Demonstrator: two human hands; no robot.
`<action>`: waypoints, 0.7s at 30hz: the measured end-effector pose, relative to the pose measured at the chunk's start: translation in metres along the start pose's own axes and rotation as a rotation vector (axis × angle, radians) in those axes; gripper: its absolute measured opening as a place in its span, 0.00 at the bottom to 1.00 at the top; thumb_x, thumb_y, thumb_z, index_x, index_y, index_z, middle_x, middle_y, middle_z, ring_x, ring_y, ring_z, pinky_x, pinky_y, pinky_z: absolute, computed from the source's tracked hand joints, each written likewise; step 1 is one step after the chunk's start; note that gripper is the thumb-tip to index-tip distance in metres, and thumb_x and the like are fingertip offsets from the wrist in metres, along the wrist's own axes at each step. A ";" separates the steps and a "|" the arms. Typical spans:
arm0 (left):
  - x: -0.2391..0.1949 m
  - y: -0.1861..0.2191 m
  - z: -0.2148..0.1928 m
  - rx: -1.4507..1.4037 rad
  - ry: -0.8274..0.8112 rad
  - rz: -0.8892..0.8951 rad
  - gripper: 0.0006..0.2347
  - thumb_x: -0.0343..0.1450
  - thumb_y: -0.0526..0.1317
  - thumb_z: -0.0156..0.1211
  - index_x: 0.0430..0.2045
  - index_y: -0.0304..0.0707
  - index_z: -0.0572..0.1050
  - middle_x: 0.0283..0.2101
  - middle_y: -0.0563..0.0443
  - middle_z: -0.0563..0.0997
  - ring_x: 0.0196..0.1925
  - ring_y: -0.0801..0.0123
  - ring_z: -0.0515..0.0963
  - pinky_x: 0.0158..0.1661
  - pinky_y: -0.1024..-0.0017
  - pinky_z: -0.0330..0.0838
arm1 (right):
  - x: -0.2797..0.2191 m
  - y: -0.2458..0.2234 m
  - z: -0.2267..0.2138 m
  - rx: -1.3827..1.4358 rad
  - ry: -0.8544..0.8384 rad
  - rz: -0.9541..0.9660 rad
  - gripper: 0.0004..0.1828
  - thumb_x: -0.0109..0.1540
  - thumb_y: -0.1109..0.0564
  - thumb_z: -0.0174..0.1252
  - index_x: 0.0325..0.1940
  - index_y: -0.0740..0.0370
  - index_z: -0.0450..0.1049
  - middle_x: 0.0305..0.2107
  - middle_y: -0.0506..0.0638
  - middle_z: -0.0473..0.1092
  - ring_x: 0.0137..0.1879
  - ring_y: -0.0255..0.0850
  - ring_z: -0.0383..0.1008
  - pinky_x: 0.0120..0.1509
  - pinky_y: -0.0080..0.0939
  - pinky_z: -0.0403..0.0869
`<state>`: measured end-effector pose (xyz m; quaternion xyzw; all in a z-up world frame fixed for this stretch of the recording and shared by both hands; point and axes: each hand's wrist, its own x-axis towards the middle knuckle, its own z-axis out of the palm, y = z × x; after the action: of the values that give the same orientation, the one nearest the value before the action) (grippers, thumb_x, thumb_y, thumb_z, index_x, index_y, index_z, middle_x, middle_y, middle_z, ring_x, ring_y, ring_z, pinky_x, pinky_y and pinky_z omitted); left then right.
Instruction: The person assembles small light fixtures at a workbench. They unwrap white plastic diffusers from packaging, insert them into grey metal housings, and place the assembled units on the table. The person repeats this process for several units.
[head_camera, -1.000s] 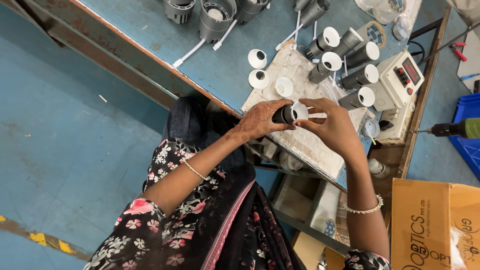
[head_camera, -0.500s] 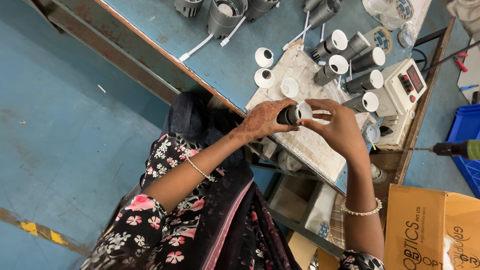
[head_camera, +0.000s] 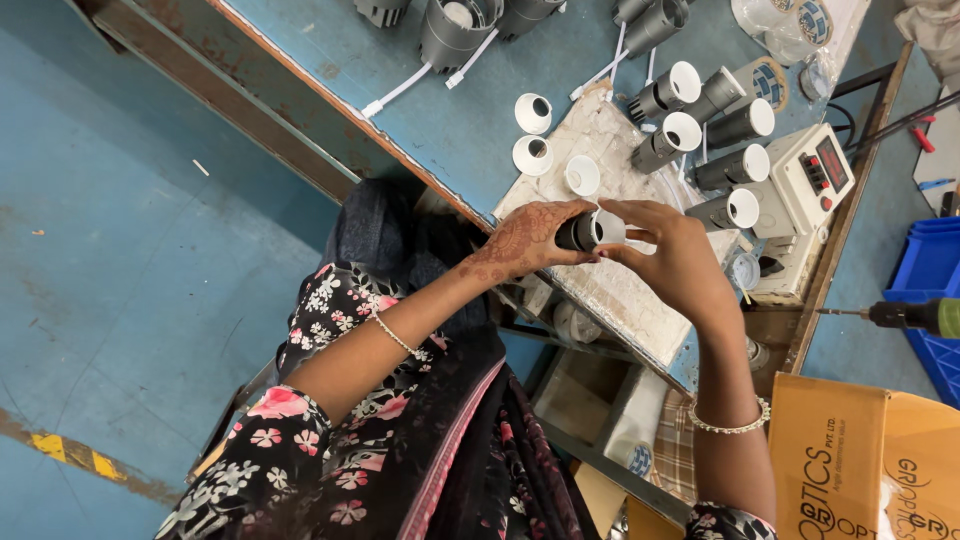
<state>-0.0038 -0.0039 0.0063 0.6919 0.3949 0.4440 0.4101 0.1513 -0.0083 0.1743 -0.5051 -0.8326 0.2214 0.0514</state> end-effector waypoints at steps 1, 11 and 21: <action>0.000 0.000 0.000 -0.010 -0.005 -0.015 0.33 0.62 0.62 0.68 0.56 0.41 0.73 0.50 0.45 0.83 0.52 0.56 0.82 0.53 0.61 0.74 | 0.000 0.000 -0.001 0.022 -0.011 -0.017 0.31 0.55 0.58 0.70 0.62 0.58 0.74 0.56 0.57 0.74 0.56 0.47 0.78 0.58 0.44 0.79; -0.001 -0.001 0.000 -0.033 0.033 0.041 0.32 0.64 0.61 0.67 0.58 0.41 0.72 0.51 0.45 0.83 0.53 0.56 0.83 0.54 0.62 0.75 | 0.005 0.000 0.003 -0.029 0.017 -0.013 0.30 0.52 0.61 0.72 0.59 0.59 0.76 0.48 0.59 0.78 0.53 0.49 0.81 0.57 0.44 0.79; 0.000 0.003 -0.001 -0.043 0.006 -0.019 0.32 0.62 0.61 0.68 0.57 0.43 0.73 0.51 0.44 0.83 0.53 0.54 0.82 0.52 0.60 0.74 | -0.010 0.027 0.027 0.247 0.121 0.129 0.33 0.55 0.58 0.71 0.66 0.56 0.74 0.47 0.57 0.79 0.50 0.41 0.82 0.53 0.40 0.81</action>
<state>-0.0046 -0.0046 0.0096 0.6779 0.3932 0.4503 0.4279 0.1700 -0.0149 0.1399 -0.5600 -0.7602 0.2941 0.1485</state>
